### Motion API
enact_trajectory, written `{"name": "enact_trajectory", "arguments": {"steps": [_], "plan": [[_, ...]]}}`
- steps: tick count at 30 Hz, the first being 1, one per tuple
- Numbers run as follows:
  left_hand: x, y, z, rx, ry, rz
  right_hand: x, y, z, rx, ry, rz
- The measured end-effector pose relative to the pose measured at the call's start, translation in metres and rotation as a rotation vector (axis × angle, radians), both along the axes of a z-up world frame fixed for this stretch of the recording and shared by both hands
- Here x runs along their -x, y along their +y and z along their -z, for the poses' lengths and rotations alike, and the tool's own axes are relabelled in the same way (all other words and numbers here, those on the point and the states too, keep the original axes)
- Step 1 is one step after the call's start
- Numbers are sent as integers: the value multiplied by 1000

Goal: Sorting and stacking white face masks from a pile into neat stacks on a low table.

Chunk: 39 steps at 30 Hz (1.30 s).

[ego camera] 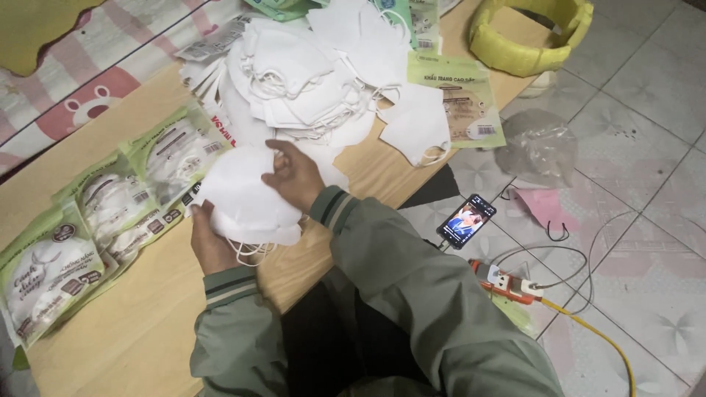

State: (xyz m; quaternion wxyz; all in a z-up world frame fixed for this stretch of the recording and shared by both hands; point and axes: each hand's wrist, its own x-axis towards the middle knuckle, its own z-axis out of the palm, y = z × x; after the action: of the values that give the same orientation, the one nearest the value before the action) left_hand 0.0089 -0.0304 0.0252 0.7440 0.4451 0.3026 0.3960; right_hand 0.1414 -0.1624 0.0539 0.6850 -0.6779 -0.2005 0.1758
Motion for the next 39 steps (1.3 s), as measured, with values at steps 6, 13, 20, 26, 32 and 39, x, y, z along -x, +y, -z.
{"name": "enact_trajectory", "arguments": {"steps": [6,13,20,26,32,39], "plan": [[-1,41,60,-107,-56,28,0,0,2,-2,53,-109],[-1,23,36,-305,-73,15,-56,-44,2,735,-343,150],[3,17,29,-360,-49,26,-55,-45,-4,888,-189,56],[2,27,43,-301,0,1,-46,-41,-19,817,-281,81],[4,26,37,-294,81,-100,-34,-50,-38,473,-471,145],[0,23,33,-279,120,-153,-50,-43,-19,-143,-178,168]]}}
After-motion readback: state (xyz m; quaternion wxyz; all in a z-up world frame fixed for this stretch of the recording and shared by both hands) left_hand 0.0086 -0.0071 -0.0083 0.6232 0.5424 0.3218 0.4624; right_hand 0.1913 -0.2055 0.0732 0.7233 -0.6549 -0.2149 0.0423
